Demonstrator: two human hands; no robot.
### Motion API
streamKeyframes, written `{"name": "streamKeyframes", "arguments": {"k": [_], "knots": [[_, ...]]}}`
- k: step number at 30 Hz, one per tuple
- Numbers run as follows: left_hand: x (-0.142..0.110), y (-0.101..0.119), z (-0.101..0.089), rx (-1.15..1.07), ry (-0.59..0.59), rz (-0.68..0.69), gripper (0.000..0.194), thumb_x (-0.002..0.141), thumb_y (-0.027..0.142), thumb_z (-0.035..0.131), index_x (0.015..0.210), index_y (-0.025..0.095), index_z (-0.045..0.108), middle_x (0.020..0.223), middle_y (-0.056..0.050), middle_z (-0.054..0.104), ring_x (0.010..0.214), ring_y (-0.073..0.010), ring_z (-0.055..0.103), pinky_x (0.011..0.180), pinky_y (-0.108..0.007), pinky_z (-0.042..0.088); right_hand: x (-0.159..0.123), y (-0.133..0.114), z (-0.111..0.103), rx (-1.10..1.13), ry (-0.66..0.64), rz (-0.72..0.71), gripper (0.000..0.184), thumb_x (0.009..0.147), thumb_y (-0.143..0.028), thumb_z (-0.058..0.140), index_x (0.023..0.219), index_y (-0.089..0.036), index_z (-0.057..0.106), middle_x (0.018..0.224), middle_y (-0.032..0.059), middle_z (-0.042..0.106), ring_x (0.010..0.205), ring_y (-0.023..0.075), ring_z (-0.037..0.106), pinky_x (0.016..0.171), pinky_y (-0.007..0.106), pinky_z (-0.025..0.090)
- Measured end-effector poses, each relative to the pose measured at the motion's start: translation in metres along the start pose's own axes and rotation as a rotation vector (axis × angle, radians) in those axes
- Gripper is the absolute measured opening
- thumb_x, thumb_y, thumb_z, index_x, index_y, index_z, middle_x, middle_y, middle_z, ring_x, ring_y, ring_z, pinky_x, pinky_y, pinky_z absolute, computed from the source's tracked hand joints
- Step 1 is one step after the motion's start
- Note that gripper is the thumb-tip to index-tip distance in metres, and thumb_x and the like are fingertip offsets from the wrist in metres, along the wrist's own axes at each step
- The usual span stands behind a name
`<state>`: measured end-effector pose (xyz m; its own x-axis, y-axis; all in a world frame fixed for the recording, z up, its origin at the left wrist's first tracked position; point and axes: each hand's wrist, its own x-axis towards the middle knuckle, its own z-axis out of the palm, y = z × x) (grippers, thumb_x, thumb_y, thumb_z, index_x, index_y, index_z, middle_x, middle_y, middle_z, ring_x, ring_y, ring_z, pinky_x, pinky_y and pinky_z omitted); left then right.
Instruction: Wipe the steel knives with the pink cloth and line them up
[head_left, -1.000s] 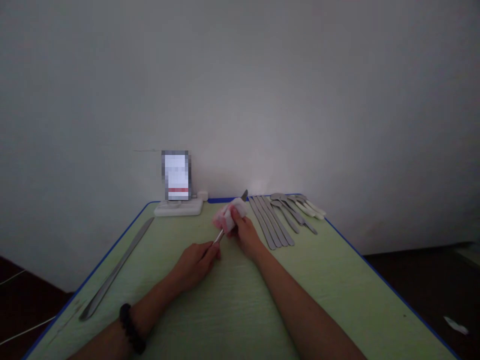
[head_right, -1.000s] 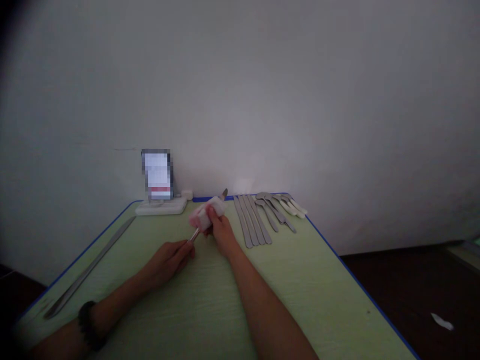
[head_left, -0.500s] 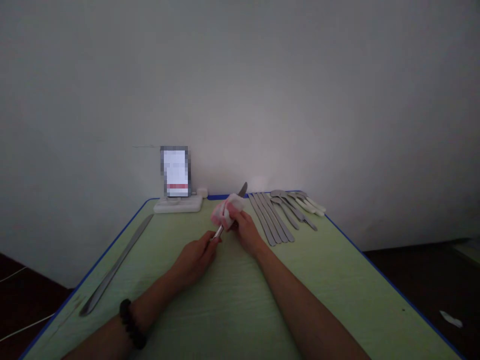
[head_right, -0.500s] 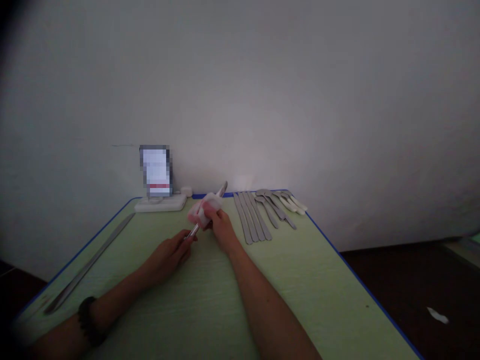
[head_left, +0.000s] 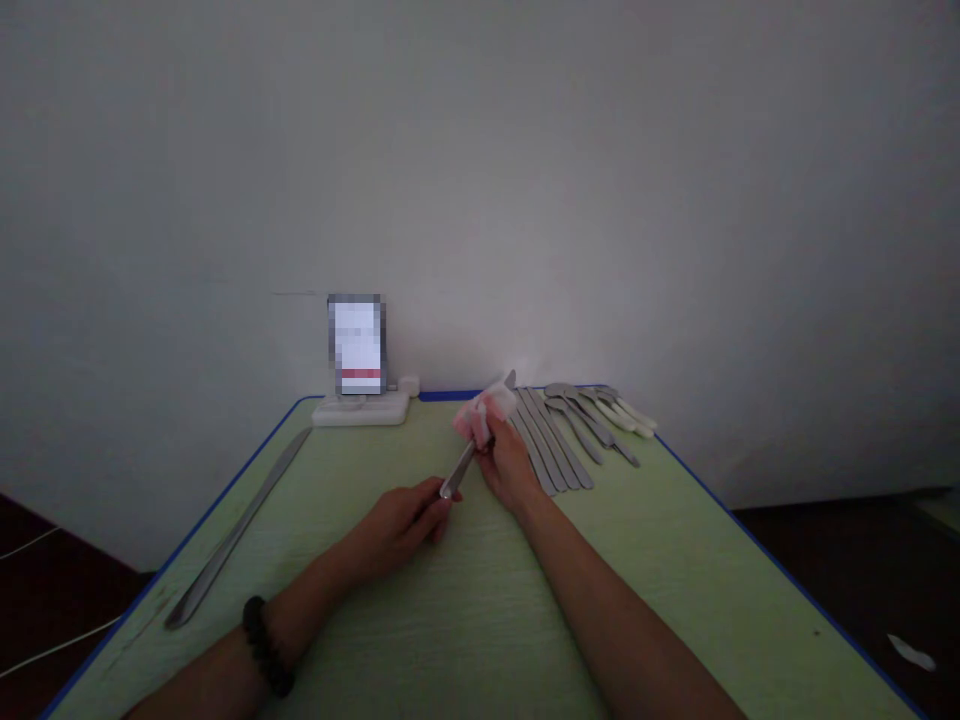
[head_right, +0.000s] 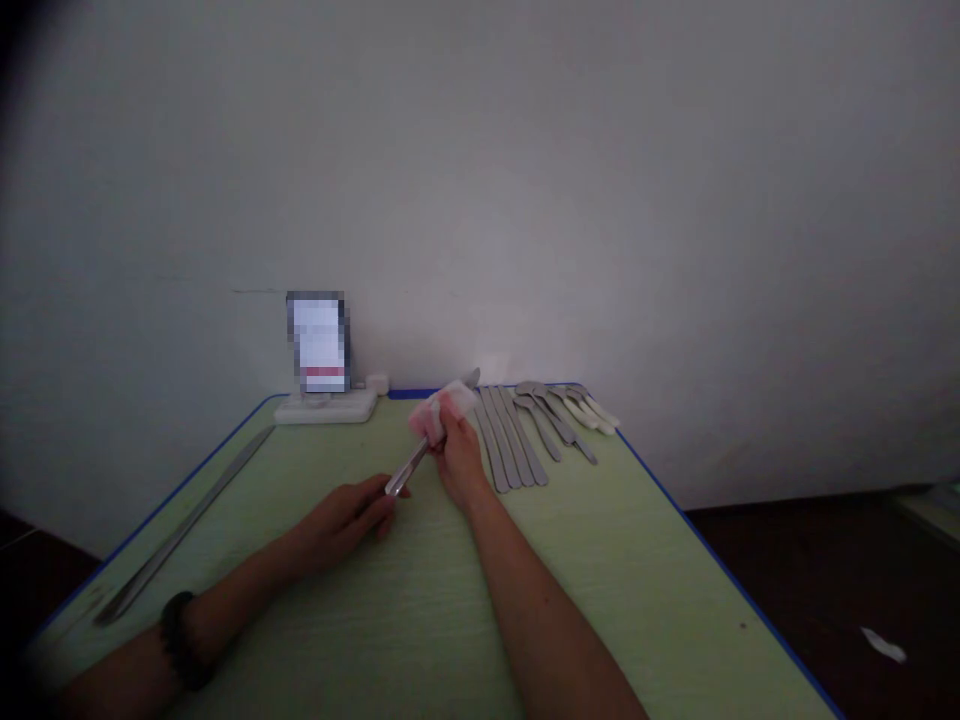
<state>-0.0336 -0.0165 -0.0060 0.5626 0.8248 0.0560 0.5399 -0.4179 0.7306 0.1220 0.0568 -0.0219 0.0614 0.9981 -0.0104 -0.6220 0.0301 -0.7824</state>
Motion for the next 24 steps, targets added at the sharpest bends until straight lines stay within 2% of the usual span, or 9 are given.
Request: {"name": "streamKeyframes", "arguments": {"k": [4, 7, 10, 14, 17, 21, 24], "knots": [[0.002, -0.003, 0.001, -0.007, 0.085, -0.035, 0.029, 0.092, 0.033, 0.026, 0.096, 0.017, 0.05, 0.064, 0.003, 0.055, 0.059, -0.013, 0.052, 0.062, -0.023, 0.04, -0.004, 0.002, -0.002, -0.185, -0.175, 0.04, 0.026, 0.065, -0.04, 0.066, 0.065, -0.017, 0.055, 0.052, -0.0049, 0.046, 0.046, 0.0074, 0.034, 0.045, 0.023, 0.026], [0.004, -0.004, 0.002, -0.002, 0.121, -0.042, 0.028, 0.092, 0.035, 0.027, 0.089, 0.019, 0.049, 0.064, 0.002, 0.055, 0.058, -0.0135, 0.052, 0.06, -0.023, 0.04, -0.007, 0.0, -0.003, -0.338, -0.337, 0.075, 0.031, 0.064, -0.044, 0.067, 0.065, -0.015, 0.057, 0.054, -0.0036, 0.05, 0.047, 0.0074, 0.038, 0.047, 0.023, 0.027], [0.005, -0.005, 0.002, 0.001, 0.168, -0.069, 0.03, 0.091, 0.036, 0.028, 0.082, 0.019, 0.051, 0.062, 0.001, 0.058, 0.058, -0.0144, 0.054, 0.061, -0.023, 0.04, -0.012, -0.005, -0.001, -0.468, -0.426, 0.063, 0.034, 0.064, -0.047, 0.067, 0.064, -0.014, 0.057, 0.055, -0.0029, 0.052, 0.049, 0.0075, 0.04, 0.048, 0.023, 0.03], [0.007, -0.005, 0.003, 0.0, 0.234, -0.146, 0.033, 0.089, 0.038, 0.031, 0.082, 0.018, 0.056, 0.054, 0.003, 0.057, 0.052, -0.0147, 0.053, 0.056, -0.024, 0.039, -0.015, -0.009, 0.001, -0.55, -0.405, 0.027, 0.033, 0.064, -0.046, 0.067, 0.064, -0.015, 0.057, 0.055, -0.0028, 0.053, 0.048, 0.0079, 0.042, 0.048, 0.022, 0.032], [0.008, -0.004, 0.003, 0.001, 0.261, -0.16, 0.034, 0.088, 0.041, 0.033, 0.073, 0.019, 0.055, 0.052, 0.003, 0.056, 0.05, -0.0138, 0.052, 0.054, -0.023, 0.038, -0.014, -0.006, 0.001, -0.554, -0.379, 0.025, 0.034, 0.064, -0.047, 0.067, 0.067, -0.015, 0.059, 0.058, -0.0011, 0.057, 0.049, 0.0094, 0.046, 0.048, 0.023, 0.036], [0.007, -0.003, 0.004, -0.007, 0.256, -0.151, 0.032, 0.085, 0.044, 0.04, 0.069, 0.019, 0.051, 0.053, 0.003, 0.057, 0.05, -0.0132, 0.051, 0.051, -0.023, 0.036, -0.013, -0.004, 0.0, -0.542, -0.405, 0.045, 0.032, 0.064, -0.045, 0.068, 0.07, -0.014, 0.062, 0.062, 0.0001, 0.06, 0.05, 0.01, 0.049, 0.048, 0.023, 0.039], [0.007, -0.003, 0.004, 0.001, 0.255, -0.191, 0.037, 0.085, 0.047, 0.04, 0.063, 0.019, 0.05, 0.051, 0.003, 0.055, 0.047, -0.0131, 0.05, 0.048, -0.023, 0.034, -0.015, -0.006, 0.002, -0.598, -0.407, 0.046, 0.029, 0.062, -0.041, 0.07, 0.069, -0.014, 0.064, 0.06, 0.0001, 0.061, 0.048, 0.0097, 0.049, 0.047, 0.022, 0.038]]}}
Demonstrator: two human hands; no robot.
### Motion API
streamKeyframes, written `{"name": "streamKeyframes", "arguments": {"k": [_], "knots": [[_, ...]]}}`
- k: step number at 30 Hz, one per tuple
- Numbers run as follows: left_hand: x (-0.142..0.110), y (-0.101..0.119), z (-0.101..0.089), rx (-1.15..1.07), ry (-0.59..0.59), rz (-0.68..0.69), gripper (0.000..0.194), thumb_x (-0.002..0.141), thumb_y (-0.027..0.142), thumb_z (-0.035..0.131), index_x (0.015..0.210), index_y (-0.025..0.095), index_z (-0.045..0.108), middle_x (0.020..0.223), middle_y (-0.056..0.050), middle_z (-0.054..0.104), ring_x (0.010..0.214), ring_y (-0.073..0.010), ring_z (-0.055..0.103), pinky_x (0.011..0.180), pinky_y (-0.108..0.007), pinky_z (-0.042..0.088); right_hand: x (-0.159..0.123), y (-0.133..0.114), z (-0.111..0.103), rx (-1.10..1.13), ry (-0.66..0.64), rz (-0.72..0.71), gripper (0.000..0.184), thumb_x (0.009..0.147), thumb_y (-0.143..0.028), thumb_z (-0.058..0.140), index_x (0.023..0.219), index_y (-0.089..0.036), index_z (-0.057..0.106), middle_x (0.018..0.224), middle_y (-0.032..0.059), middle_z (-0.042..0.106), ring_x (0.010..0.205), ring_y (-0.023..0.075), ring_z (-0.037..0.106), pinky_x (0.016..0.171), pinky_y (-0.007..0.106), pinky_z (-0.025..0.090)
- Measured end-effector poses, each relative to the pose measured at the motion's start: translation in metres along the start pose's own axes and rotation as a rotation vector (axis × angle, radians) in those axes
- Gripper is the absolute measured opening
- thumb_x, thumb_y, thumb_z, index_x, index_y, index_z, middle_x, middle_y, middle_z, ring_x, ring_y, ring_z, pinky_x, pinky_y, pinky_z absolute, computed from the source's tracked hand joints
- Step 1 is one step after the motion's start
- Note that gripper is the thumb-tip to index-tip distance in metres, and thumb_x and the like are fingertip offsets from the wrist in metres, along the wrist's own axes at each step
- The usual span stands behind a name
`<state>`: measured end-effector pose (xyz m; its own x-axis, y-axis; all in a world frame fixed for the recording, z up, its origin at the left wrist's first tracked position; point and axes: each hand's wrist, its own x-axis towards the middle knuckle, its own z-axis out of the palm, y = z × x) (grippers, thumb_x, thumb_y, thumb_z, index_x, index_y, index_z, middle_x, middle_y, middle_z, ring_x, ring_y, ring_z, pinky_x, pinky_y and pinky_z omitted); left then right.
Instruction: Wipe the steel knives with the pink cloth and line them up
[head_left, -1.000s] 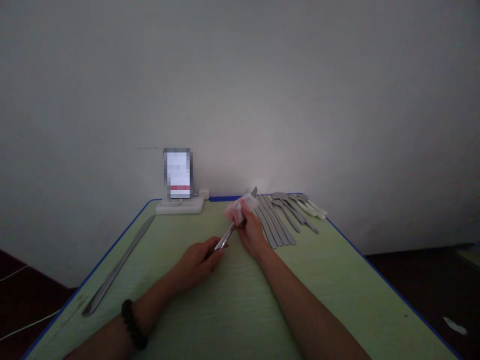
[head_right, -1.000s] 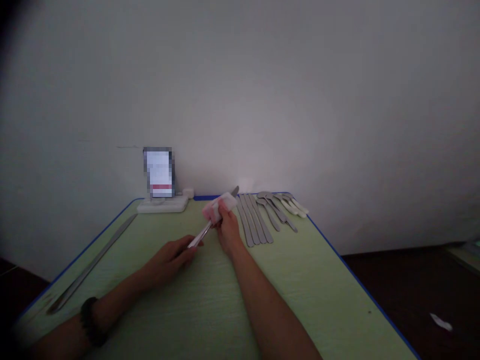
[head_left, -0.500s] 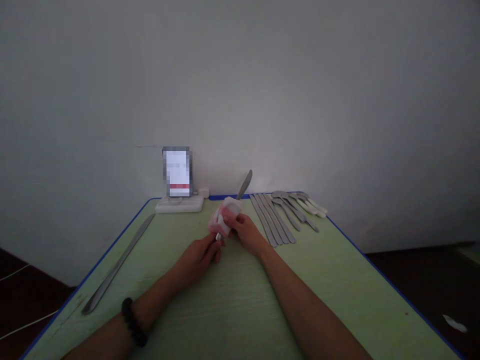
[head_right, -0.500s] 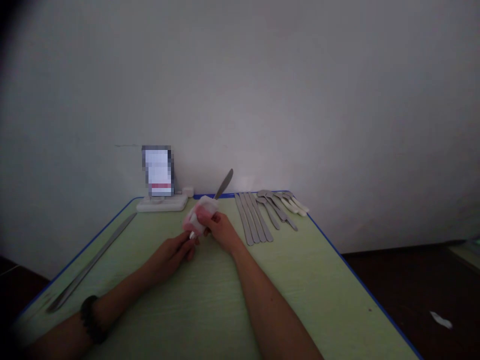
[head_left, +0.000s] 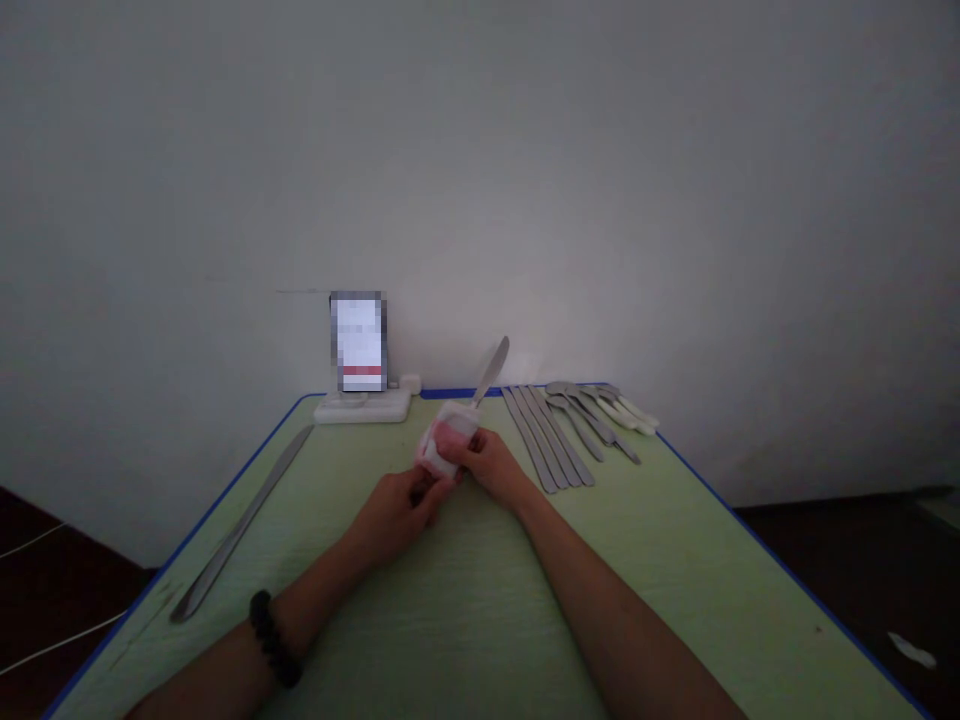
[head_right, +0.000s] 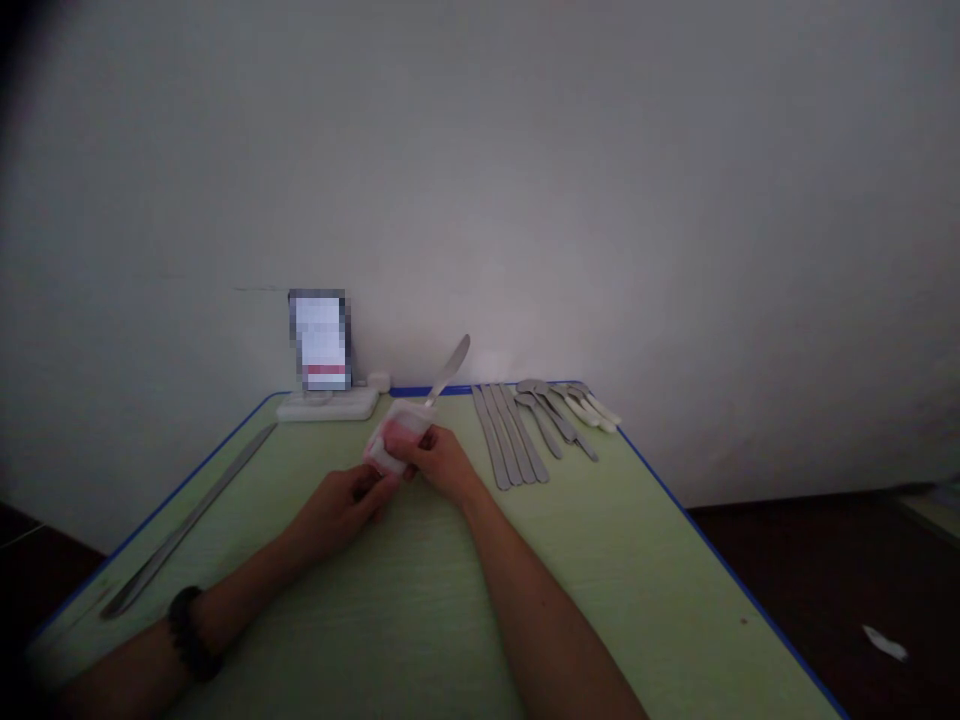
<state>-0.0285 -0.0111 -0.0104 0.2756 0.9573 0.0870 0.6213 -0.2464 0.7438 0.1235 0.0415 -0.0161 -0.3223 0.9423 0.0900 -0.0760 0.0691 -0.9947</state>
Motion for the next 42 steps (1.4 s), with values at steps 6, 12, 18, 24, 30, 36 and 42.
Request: {"name": "streamKeyframes", "arguments": {"k": [6, 12, 18, 24, 30, 36, 42], "knots": [[0.0, 0.002, -0.001, -0.015, 0.034, -0.026, 0.044, 0.087, 0.047, 0.034, 0.058, 0.019, 0.052, 0.047, 0.002, 0.053, 0.047, -0.0142, 0.05, 0.051, -0.024, 0.036, -0.003, -0.006, 0.0, -0.031, -0.031, -0.023, 0.029, 0.064, -0.043, 0.069, 0.064, -0.014, 0.064, 0.058, -0.0002, 0.06, 0.046, 0.0097, 0.048, 0.047, 0.023, 0.039], [0.0, 0.002, 0.0, -0.023, 0.046, -0.062, 0.043, 0.086, 0.048, 0.035, 0.062, 0.019, 0.054, 0.048, 0.002, 0.054, 0.047, -0.0145, 0.05, 0.05, -0.024, 0.036, -0.001, -0.001, -0.003, -0.02, -0.068, -0.014, 0.032, 0.067, -0.047, 0.066, 0.065, -0.014, 0.064, 0.056, -0.0005, 0.058, 0.046, 0.0097, 0.048, 0.048, 0.022, 0.037], [0.002, -0.002, 0.001, -0.057, 0.024, -0.053, 0.042, 0.085, 0.049, 0.038, 0.057, 0.019, 0.048, 0.045, 0.004, 0.047, 0.045, -0.0127, 0.045, 0.048, -0.023, 0.033, -0.001, 0.0, -0.003, 0.025, -0.067, -0.002, 0.033, 0.069, -0.048, 0.065, 0.068, -0.014, 0.063, 0.057, -0.0016, 0.055, 0.05, 0.0089, 0.046, 0.051, 0.022, 0.035], [0.0, -0.001, -0.001, -0.069, -0.018, -0.028, 0.044, 0.084, 0.052, 0.038, 0.057, 0.018, 0.048, 0.046, 0.005, 0.043, 0.046, -0.0111, 0.042, 0.047, -0.021, 0.031, 0.0, 0.002, -0.002, 0.022, -0.036, 0.02, 0.043, 0.068, -0.056, 0.062, 0.062, -0.014, 0.058, 0.052, -0.0027, 0.05, 0.049, 0.0081, 0.04, 0.049, 0.023, 0.029], [-0.002, 0.005, -0.003, -0.052, -0.062, -0.001, 0.042, 0.085, 0.049, 0.037, 0.06, 0.018, 0.05, 0.047, 0.006, 0.04, 0.046, -0.0105, 0.039, 0.047, -0.021, 0.03, 0.005, 0.006, -0.002, 0.205, 0.107, -0.014, 0.046, 0.065, -0.06, 0.061, 0.059, -0.015, 0.053, 0.05, -0.0026, 0.048, 0.046, 0.0077, 0.037, 0.046, 0.024, 0.026], [-0.002, 0.002, -0.002, -0.086, -0.038, 0.034, 0.041, 0.089, 0.045, 0.031, 0.062, 0.019, 0.047, 0.053, 0.004, 0.048, 0.051, -0.0116, 0.045, 0.053, -0.022, 0.034, 0.0, -0.001, -0.001, 0.092, 0.024, -0.058, 0.04, 0.066, -0.054, 0.064, 0.062, -0.015, 0.058, 0.054, -0.0022, 0.05, 0.049, 0.0081, 0.039, 0.049, 0.024, 0.029], [0.001, -0.004, 0.0, -0.011, -0.046, -0.009, 0.038, 0.087, 0.048, 0.034, 0.064, 0.02, 0.045, 0.051, 0.005, 0.048, 0.048, -0.0121, 0.044, 0.049, -0.022, 0.032, 0.0, 0.0, 0.0, -0.021, -0.006, -0.019, 0.038, 0.065, -0.052, 0.066, 0.068, -0.014, 0.062, 0.058, -0.0016, 0.055, 0.05, 0.0089, 0.042, 0.049, 0.023, 0.031]]}}
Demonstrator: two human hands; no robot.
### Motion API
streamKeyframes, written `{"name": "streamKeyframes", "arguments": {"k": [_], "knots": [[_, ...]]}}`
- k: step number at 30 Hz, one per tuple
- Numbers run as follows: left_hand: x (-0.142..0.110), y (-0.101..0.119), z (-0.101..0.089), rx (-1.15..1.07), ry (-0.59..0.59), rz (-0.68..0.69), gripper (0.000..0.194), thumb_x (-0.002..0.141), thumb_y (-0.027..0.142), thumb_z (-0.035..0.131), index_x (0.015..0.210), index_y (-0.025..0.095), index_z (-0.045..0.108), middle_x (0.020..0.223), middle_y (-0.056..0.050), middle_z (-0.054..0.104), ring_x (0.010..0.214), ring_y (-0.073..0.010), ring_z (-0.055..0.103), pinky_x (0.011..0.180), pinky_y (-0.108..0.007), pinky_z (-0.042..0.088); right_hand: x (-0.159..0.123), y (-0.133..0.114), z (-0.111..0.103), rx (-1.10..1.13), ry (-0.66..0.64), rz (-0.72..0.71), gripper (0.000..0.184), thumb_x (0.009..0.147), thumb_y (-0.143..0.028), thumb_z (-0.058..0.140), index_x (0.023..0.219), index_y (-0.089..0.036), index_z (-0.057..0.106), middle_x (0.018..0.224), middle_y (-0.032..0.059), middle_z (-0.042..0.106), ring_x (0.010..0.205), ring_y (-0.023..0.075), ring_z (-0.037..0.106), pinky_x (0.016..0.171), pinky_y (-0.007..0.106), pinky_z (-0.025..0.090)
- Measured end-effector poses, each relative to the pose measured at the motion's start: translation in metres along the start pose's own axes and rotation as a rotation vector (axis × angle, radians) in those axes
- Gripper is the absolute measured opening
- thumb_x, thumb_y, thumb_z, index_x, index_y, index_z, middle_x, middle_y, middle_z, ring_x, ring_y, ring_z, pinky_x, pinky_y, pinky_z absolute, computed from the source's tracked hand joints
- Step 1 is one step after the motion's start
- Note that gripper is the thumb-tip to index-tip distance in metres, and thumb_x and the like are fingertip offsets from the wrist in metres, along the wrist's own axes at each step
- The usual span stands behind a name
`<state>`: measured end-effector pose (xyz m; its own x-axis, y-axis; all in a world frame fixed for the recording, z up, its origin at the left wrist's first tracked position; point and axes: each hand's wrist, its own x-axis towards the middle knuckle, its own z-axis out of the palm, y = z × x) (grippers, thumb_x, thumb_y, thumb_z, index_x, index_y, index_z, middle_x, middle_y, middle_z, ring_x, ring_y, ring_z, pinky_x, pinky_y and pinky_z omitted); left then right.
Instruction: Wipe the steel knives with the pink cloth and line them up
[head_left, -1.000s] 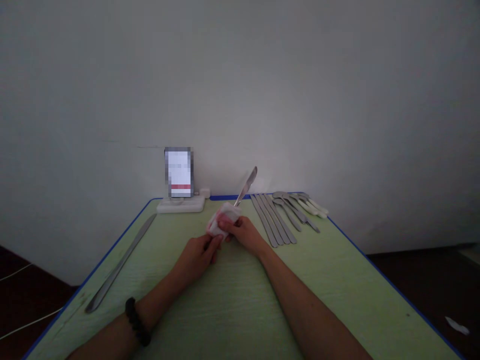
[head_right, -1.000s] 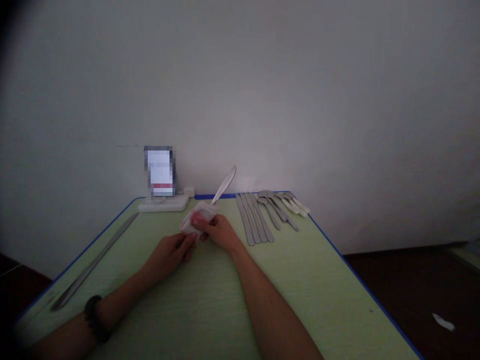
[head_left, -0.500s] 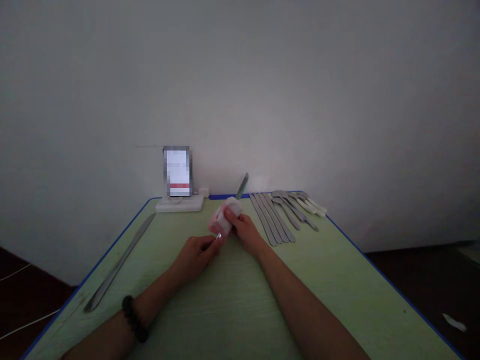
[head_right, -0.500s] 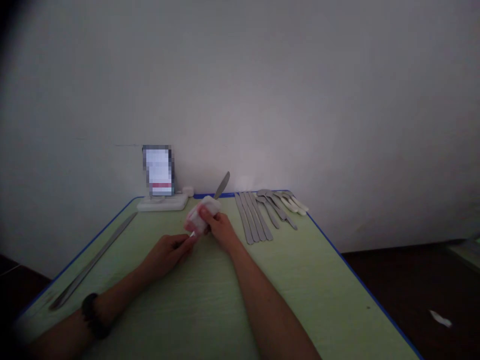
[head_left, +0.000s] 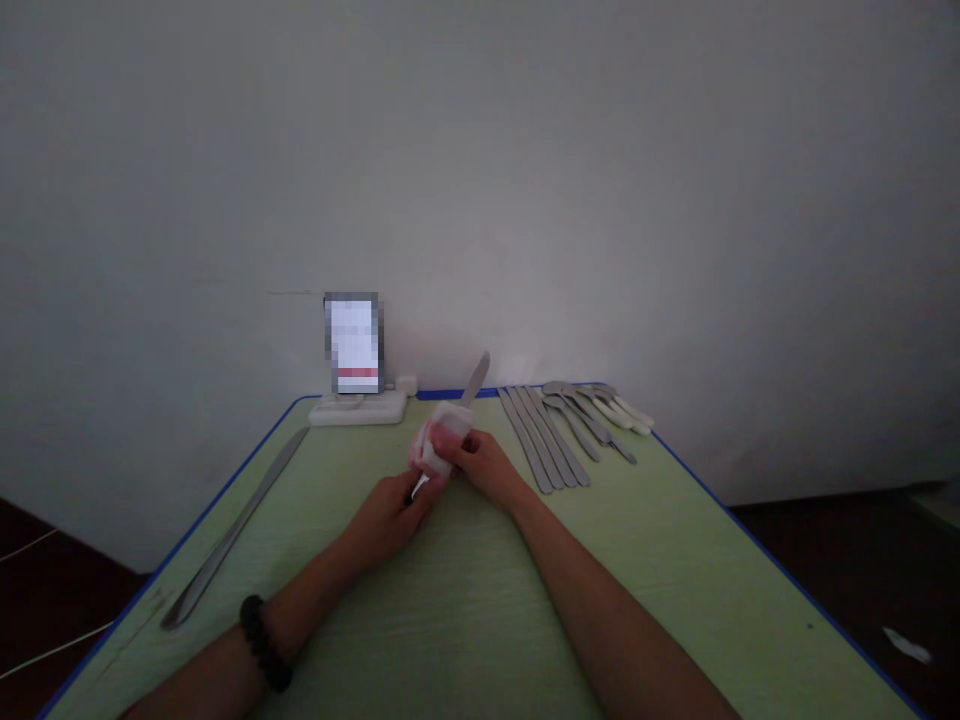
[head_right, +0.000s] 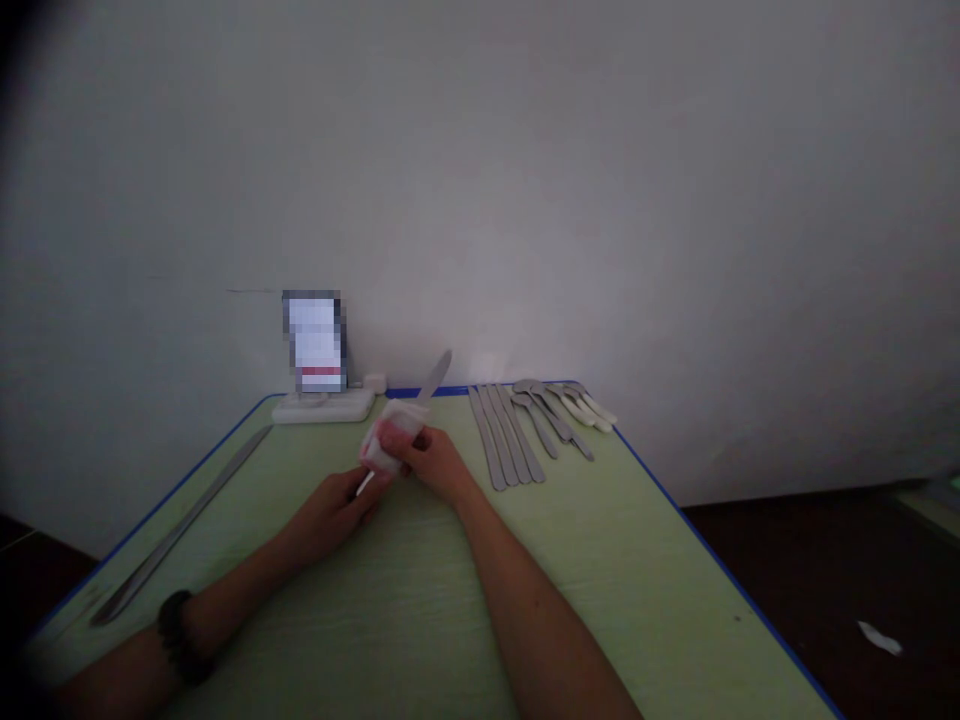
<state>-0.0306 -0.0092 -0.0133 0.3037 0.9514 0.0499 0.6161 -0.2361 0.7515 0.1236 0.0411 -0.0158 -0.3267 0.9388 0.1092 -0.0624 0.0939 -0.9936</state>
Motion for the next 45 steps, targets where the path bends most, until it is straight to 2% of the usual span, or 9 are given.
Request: {"name": "streamKeyframes", "arguments": {"k": [4, 7, 10, 17, 21, 25, 36, 41, 45], "knots": [[-0.001, -0.001, 0.0, 0.061, 0.004, 0.058, 0.038, 0.088, 0.048, 0.033, 0.063, 0.02, 0.043, 0.052, 0.005, 0.045, 0.05, -0.0121, 0.043, 0.05, -0.022, 0.031, 0.003, 0.004, 0.0, 0.054, 0.061, 0.008, 0.042, 0.068, -0.055, 0.063, 0.062, -0.014, 0.059, 0.051, -0.0021, 0.051, 0.047, 0.0083, 0.041, 0.047, 0.023, 0.029], [-0.002, 0.002, -0.001, 0.094, -0.011, 0.078, 0.037, 0.089, 0.045, 0.032, 0.063, 0.02, 0.043, 0.052, 0.004, 0.046, 0.05, -0.0123, 0.045, 0.052, -0.023, 0.032, 0.007, 0.008, -0.001, 0.25, 0.156, 0.006, 0.045, 0.068, -0.059, 0.06, 0.062, -0.014, 0.056, 0.05, -0.0021, 0.049, 0.046, 0.0084, 0.04, 0.045, 0.023, 0.028], [-0.003, 0.004, -0.001, 0.081, -0.02, 0.071, 0.033, 0.09, 0.04, 0.028, 0.07, 0.02, 0.045, 0.055, 0.003, 0.052, 0.052, -0.0135, 0.049, 0.057, -0.023, 0.036, 0.01, 0.011, -0.002, 0.385, 0.167, 0.007, 0.043, 0.067, -0.057, 0.063, 0.066, -0.015, 0.057, 0.055, -0.0016, 0.051, 0.047, 0.009, 0.042, 0.045, 0.024, 0.031], [-0.002, 0.007, 0.0, 0.179, -0.001, -0.005, 0.029, 0.091, 0.039, 0.027, 0.093, 0.019, 0.049, 0.07, -0.004, 0.059, 0.061, -0.0189, 0.056, 0.057, -0.025, 0.037, 0.006, 0.012, -0.002, 0.19, 0.01, 0.02, 0.033, 0.066, -0.047, 0.067, 0.073, -0.014, 0.063, 0.061, -0.0008, 0.055, 0.052, 0.0093, 0.045, 0.05, 0.024, 0.033], [-0.001, 0.005, 0.001, 0.255, -0.008, -0.002, 0.028, 0.092, 0.035, 0.025, 0.096, 0.019, 0.047, 0.07, -0.005, 0.061, 0.062, -0.0199, 0.058, 0.058, -0.026, 0.037, 0.008, 0.012, -0.001, 0.195, 0.077, 0.028, 0.034, 0.066, -0.048, 0.066, 0.068, -0.014, 0.062, 0.055, -0.0018, 0.053, 0.048, 0.0089, 0.044, 0.048, 0.024, 0.031], [0.001, 0.002, 0.002, 0.316, 0.034, 0.012, 0.024, 0.093, 0.03, 0.026, 0.091, 0.02, 0.047, 0.071, -0.004, 0.062, 0.064, -0.0194, 0.06, 0.059, -0.025, 0.037, 0.01, 0.011, -0.002, 0.357, 0.152, 0.033, 0.036, 0.066, -0.05, 0.065, 0.066, -0.015, 0.058, 0.052, -0.0024, 0.051, 0.045, 0.0091, 0.043, 0.044, 0.023, 0.032], [-0.001, 0.01, 0.0, 0.379, 0.101, -0.059, 0.031, 0.094, 0.036, 0.026, 0.099, 0.022, 0.053, 0.088, -0.005, 0.068, 0.08, -0.0209, 0.063, 0.069, -0.028, 0.042, 0.008, 0.006, 0.0, 0.501, 0.157, 0.032, 0.03, 0.066, -0.044, 0.064, 0.073, -0.015, 0.058, 0.057, -0.0016, 0.053, 0.047, 0.0091, 0.046, 0.044, 0.023, 0.036], [-0.002, 0.009, 0.0, 0.295, 0.126, -0.001, 0.039, 0.094, 0.037, 0.022, 0.107, 0.02, 0.055, 0.108, -0.007, 0.065, 0.096, -0.0207, 0.06, 0.082, -0.03, 0.042, 0.009, 0.006, 0.0, 0.53, 0.162, 0.028, 0.022, 0.066, -0.037, 0.06, 0.068, -0.015, 0.057, 0.057, -0.0014, 0.053, 0.048, 0.0101, 0.048, 0.043, 0.023, 0.037], [-0.003, 0.009, 0.0, 0.351, 0.062, 0.002, 0.039, 0.094, 0.036, 0.022, 0.094, 0.019, 0.057, 0.095, -0.007, 0.067, 0.087, -0.0206, 0.061, 0.078, -0.03, 0.042, 0.008, 0.01, 0.0, 0.438, 0.104, 0.018, 0.019, 0.066, -0.032, 0.058, 0.06, -0.015, 0.057, 0.053, -0.0015, 0.052, 0.048, 0.0105, 0.047, 0.045, 0.023, 0.038]]}}
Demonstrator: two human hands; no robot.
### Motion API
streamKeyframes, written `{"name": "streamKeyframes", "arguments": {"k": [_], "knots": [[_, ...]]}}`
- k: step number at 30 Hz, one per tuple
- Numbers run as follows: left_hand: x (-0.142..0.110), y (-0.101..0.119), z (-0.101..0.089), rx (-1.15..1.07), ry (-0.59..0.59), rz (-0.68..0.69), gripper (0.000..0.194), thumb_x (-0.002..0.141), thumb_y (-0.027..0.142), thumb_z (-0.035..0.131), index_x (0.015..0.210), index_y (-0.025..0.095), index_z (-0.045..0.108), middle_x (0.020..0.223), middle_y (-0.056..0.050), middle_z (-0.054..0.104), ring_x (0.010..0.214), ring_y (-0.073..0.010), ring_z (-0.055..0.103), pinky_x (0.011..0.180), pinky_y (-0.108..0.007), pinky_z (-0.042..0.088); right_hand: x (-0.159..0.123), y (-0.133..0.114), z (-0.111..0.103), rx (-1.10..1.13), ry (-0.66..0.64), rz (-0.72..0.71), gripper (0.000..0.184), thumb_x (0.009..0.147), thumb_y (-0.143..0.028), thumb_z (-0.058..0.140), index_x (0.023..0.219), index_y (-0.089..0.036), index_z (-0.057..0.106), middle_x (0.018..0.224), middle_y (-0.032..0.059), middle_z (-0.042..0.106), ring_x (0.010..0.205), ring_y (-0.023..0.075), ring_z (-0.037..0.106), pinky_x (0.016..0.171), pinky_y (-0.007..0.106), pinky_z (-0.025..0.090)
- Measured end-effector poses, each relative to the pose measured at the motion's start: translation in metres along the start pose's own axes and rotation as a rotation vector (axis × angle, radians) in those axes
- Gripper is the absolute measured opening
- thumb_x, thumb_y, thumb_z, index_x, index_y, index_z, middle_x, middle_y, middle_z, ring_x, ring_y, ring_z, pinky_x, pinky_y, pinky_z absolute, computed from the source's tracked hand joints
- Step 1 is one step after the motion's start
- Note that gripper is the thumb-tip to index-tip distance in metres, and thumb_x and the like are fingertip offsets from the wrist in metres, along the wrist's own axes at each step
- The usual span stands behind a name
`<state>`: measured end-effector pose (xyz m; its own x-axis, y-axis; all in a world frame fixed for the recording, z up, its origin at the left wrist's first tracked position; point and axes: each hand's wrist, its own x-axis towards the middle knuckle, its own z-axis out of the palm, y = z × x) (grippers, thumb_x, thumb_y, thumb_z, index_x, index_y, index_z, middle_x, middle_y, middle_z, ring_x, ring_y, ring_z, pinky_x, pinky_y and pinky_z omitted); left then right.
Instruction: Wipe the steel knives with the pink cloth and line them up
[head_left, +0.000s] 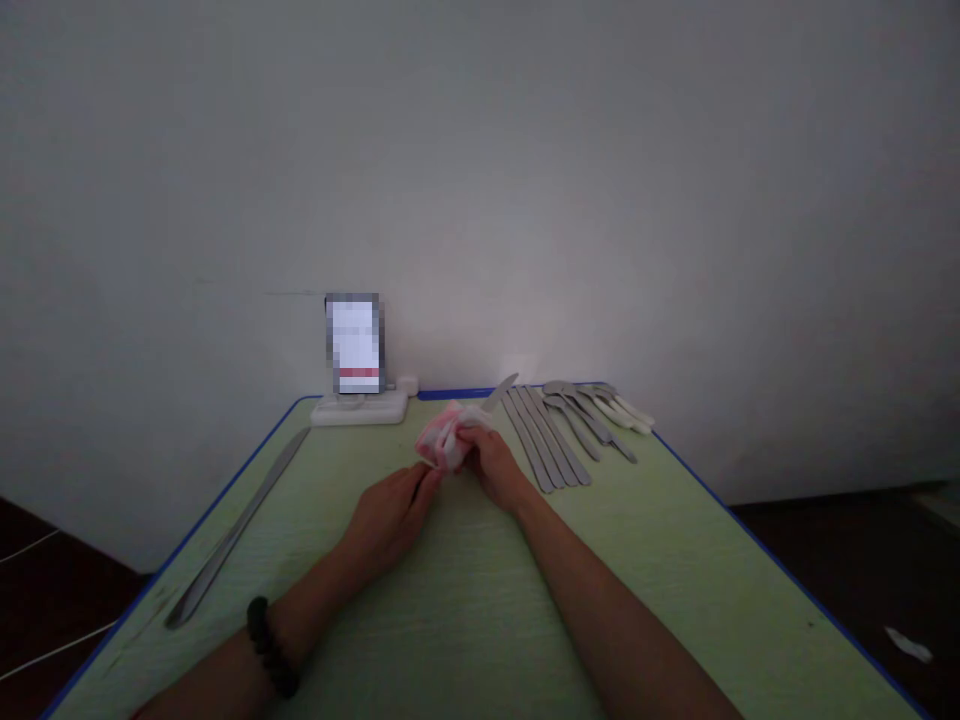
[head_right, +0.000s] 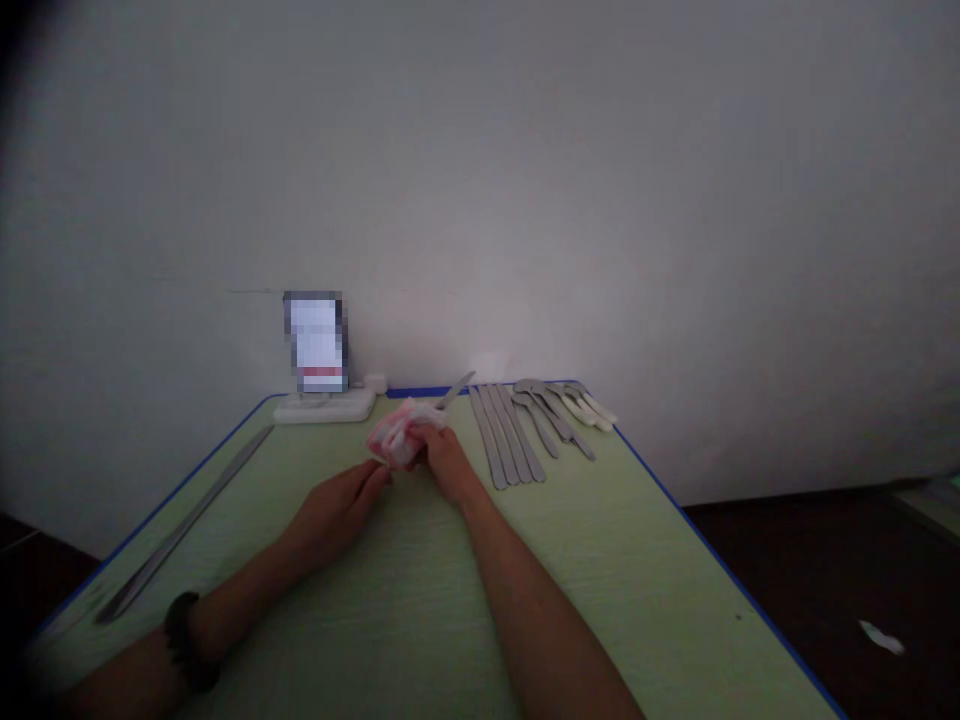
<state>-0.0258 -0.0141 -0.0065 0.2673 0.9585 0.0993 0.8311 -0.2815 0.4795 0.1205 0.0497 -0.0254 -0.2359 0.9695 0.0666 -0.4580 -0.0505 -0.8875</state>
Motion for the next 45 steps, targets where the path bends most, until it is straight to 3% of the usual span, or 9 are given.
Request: {"name": "streamKeyframes", "arguments": {"k": [7, 13, 20, 29, 35, 41, 45], "knots": [[0.001, 0.002, -0.002, 0.117, -0.061, -0.016, 0.035, 0.093, 0.039, 0.024, 0.084, 0.02, 0.052, 0.082, -0.006, 0.066, 0.076, -0.0203, 0.062, 0.068, -0.028, 0.04, 0.001, 0.003, 0.0, -0.103, 0.027, 0.026, 0.024, 0.068, -0.038, 0.06, 0.061, -0.016, 0.057, 0.053, -0.0017, 0.051, 0.047, 0.0108, 0.046, 0.046, 0.025, 0.037], [0.002, 0.002, -0.002, 0.211, -0.076, -0.027, 0.035, 0.093, 0.039, 0.025, 0.081, 0.02, 0.051, 0.079, -0.006, 0.066, 0.072, -0.0201, 0.062, 0.063, -0.026, 0.037, 0.005, 0.0, 0.003, 0.079, 0.206, -0.031, 0.025, 0.067, -0.043, 0.059, 0.064, -0.019, 0.052, 0.054, -0.0017, 0.047, 0.047, 0.0104, 0.04, 0.042, 0.023, 0.03], [0.0, 0.005, -0.002, 0.222, -0.096, -0.02, 0.038, 0.093, 0.042, 0.025, 0.079, 0.02, 0.052, 0.076, -0.006, 0.067, 0.07, -0.0194, 0.062, 0.061, -0.025, 0.036, 0.01, -0.003, 0.0, 0.173, 0.368, -0.163, 0.024, 0.069, -0.043, 0.054, 0.066, -0.02, 0.048, 0.061, -0.0015, 0.05, 0.054, 0.0109, 0.043, 0.052, 0.024, 0.037], [0.001, 0.002, -0.001, 0.2, -0.074, -0.023, 0.038, 0.092, 0.041, 0.026, 0.078, 0.02, 0.054, 0.077, -0.006, 0.067, 0.071, -0.0197, 0.062, 0.062, -0.026, 0.037, 0.012, 0.002, -0.002, 0.184, 0.283, -0.147, 0.026, 0.069, -0.045, 0.059, 0.064, -0.021, 0.051, 0.059, -0.0016, 0.049, 0.051, 0.0114, 0.039, 0.047, 0.026, 0.031], [0.001, 0.003, -0.003, 0.212, -0.082, -0.018, 0.038, 0.093, 0.04, 0.024, 0.078, 0.02, 0.053, 0.078, -0.007, 0.068, 0.072, -0.0203, 0.063, 0.063, -0.027, 0.038, 0.008, 0.003, -0.001, -0.028, 0.234, -0.099, 0.033, 0.07, -0.053, 0.057, 0.065, -0.021, 0.051, 0.057, -0.0014, 0.047, 0.051, 0.0117, 0.039, 0.047, 0.025, 0.03], [0.001, 0.001, -0.002, 0.179, -0.057, -0.019, 0.039, 0.094, 0.035, 0.021, 0.088, 0.019, 0.055, 0.087, -0.009, 0.069, 0.078, -0.0223, 0.064, 0.068, -0.028, 0.04, -0.004, 0.0, 0.005, -0.377, -0.004, -0.048, 0.04, 0.07, -0.057, 0.058, 0.067, -0.017, 0.057, 0.06, -0.0011, 0.051, 0.055, 0.0109, 0.042, 0.051, 0.024, 0.032], [0.001, 0.001, -0.004, 0.105, -0.067, -0.017, 0.045, 0.094, 0.036, 0.017, 0.081, 0.019, 0.057, 0.079, -0.008, 0.068, 0.071, -0.0208, 0.063, 0.064, -0.027, 0.039, -0.004, 0.0, 0.005, -0.307, 0.092, -0.015, 0.045, 0.07, -0.062, 0.055, 0.064, -0.017, 0.054, 0.053, -0.0021, 0.047, 0.048, 0.0097, 0.039, 0.046, 0.024, 0.029]]}}
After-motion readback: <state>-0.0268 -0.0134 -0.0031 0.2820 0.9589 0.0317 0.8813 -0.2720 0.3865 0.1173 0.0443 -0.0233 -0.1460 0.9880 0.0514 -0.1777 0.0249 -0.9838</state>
